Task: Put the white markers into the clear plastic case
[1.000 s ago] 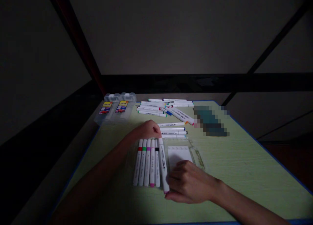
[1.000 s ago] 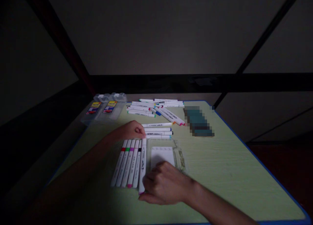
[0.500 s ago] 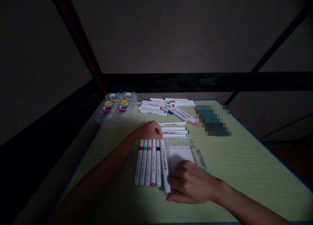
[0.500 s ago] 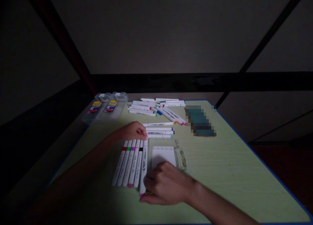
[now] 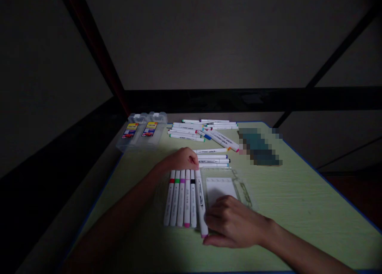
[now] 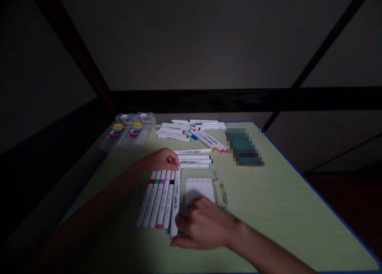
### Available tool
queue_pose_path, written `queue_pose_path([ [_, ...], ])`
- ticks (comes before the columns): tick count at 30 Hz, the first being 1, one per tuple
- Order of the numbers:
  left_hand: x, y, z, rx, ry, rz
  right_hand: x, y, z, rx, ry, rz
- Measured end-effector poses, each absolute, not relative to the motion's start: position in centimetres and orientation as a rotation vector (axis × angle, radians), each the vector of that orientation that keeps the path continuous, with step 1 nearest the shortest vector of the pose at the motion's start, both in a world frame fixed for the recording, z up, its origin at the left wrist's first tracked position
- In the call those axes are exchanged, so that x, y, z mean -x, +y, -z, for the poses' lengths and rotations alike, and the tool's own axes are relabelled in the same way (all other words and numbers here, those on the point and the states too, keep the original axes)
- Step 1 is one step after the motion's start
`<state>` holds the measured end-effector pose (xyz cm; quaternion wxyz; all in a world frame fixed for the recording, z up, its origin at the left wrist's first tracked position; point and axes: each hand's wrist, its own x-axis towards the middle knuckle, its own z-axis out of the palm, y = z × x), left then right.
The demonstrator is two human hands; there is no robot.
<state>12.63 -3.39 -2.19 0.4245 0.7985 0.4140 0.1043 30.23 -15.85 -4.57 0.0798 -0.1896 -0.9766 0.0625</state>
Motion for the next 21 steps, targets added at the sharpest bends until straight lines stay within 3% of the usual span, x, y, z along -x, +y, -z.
queue_pose_path([
  [21,-12.37,-3.02,2.68,-1.863,1.04,-0.356,-30.42,-16.02,4.18,0.63,-2.771,-0.14],
])
